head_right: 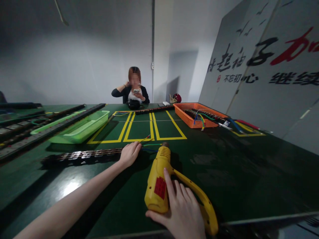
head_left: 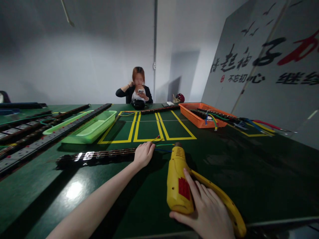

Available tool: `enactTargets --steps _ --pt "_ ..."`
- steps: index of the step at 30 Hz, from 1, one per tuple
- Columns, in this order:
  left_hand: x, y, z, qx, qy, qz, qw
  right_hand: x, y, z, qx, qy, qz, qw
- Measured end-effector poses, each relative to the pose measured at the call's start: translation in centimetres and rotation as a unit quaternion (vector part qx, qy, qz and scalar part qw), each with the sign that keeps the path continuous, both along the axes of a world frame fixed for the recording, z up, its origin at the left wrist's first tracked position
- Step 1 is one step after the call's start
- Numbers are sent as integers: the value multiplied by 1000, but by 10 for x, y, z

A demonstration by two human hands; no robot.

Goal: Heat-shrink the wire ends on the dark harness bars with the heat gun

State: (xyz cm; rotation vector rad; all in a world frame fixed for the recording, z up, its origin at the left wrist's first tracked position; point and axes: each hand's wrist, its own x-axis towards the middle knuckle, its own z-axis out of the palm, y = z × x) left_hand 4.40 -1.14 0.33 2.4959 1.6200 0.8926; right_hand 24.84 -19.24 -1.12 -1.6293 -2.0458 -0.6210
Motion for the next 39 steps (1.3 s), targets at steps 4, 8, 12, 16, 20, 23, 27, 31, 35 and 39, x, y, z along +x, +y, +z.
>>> enactTargets --steps 4,8,12,16,20,23,27,31,35,39 --pt "0 0 1 -10 -18 0 1000 -6 -3 3 2 2 -8 1000" --pt "1 -1 3 -27 -37 0 999 -16 -5 9 18 -10 -13 1000" --pt "0 -2 6 -38 -54 -9 998 -31 -7 16 38 -32 24 998" --pt "0 -2 6 -40 -45 -10 998 -52 -7 18 53 -32 50 997" --pt "-2 1 3 -32 9 -1 999 -71 -7 16 86 -30 59 994" --pt "-2 3 3 -32 30 0 999 -75 -6 17 96 -40 58 993" --pt "-3 5 8 -62 15 -1 998 -72 -6 19 101 -39 60 992" --pt "-4 7 13 -88 8 -19 996 -62 -6 16 78 -35 65 994" --pt "-3 6 14 -92 0 -23 996 -46 -5 13 37 -32 77 996" --pt "1 6 12 -89 -10 -3 996 -29 -3 17 20 -32 77 996"
